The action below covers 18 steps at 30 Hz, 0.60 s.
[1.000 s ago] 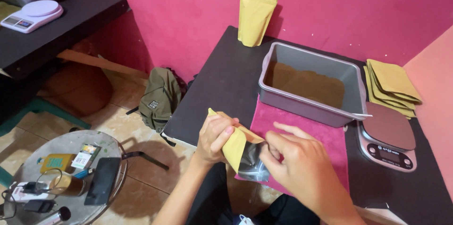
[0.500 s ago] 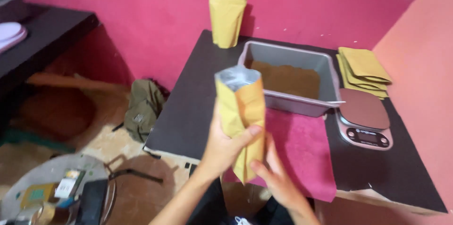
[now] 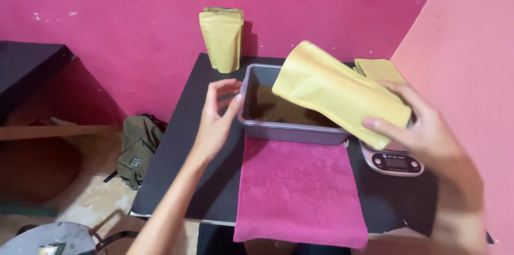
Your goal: The person is handling coffee bags at a workstation, opening them to pour ground coffee into a plastic bin and then folding the empty bags.
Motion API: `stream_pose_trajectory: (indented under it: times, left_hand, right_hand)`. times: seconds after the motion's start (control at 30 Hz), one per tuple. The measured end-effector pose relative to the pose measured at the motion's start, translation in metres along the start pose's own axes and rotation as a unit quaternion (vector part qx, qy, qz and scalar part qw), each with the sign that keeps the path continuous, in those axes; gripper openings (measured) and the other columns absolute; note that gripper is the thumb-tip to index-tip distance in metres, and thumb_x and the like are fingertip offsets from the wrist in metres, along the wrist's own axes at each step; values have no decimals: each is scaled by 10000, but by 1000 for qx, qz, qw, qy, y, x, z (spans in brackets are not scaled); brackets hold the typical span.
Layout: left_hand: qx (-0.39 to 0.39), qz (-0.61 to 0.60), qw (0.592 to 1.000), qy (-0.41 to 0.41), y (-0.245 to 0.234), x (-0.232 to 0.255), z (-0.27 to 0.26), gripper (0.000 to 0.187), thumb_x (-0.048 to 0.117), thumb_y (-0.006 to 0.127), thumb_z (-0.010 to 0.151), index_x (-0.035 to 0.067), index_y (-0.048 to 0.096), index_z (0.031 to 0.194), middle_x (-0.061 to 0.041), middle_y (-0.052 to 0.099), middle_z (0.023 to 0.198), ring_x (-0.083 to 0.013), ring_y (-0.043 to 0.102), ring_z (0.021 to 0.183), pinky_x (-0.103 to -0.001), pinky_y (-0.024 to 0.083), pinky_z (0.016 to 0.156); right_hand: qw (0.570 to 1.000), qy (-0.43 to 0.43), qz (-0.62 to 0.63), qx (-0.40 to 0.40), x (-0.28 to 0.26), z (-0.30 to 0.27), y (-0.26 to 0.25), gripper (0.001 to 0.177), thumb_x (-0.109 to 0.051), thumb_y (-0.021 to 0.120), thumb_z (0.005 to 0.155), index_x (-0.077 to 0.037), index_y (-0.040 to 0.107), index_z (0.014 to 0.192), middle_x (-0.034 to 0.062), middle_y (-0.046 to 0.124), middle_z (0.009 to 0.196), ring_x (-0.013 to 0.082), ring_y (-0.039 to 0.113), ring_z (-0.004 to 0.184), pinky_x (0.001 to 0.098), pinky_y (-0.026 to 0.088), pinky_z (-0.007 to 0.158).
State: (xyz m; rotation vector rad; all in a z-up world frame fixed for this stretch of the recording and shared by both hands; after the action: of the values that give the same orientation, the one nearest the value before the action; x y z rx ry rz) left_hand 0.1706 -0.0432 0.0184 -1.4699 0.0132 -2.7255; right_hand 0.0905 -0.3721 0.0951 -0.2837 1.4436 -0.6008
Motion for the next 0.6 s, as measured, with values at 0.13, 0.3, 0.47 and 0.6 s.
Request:
stream_pose_trajectory:
  times: [0.13, 0.3, 0.47, 0.6]
  left_hand:
    - [-36, 149, 988, 8, 5, -13, 23, 288, 338, 571, 1010, 164, 598, 1237, -12, 653, 1270, -204, 587, 1207, -364, 442, 1079]
    - [-149, 260, 946, 121, 38, -20, 31, 550, 472, 562, 973, 92, 506, 1366, -107, 589, 1372, -285, 540, 1300, -446, 391, 1053]
    - [-227, 260, 932, 116, 54, -35, 29, 795, 471, 757, 876, 126, 429, 1512, -120, 546, 1470, -316, 486, 1375, -535, 244, 1197]
    - [-214, 296, 924, 113, 49, -46, 28, 808, 476, 784, 839, 109, 465, 1485, -137, 640, 1325, -296, 564, 1291, -491, 286, 1178]
  right_hand:
    - [989, 6, -137, -48, -7, 52, 8, 815, -293, 800, 712, -161, 554, 1478, -43, 624, 1414, 112, 579, 1232, 282, 438, 1035]
    - [945, -74, -253, -195, -7, 98, 61, 660, -396, 848, 706, -273, 662, 1328, -4, 661, 1206, 138, 600, 1112, 251, 425, 928]
    - [926, -133, -288, -204, -34, 102, 92, 779, -303, 895, 679, -223, 629, 1406, 163, 638, 1240, 403, 627, 1193, 523, 489, 988]
    - [925, -183, -270, -195, -58, 102, 107, 840, -255, 861, 695, -191, 550, 1473, 177, 622, 1269, 433, 573, 1262, 555, 450, 1023]
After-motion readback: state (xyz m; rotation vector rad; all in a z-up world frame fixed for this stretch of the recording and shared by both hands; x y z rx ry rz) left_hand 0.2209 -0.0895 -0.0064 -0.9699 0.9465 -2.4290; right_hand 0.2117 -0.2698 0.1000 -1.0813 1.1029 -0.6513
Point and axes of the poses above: each hand's wrist, its own z-axis towards the middle knuckle, its own y-axis out of the palm, x = y × z, the point moved 8 cm from there along z, towards the middle knuckle
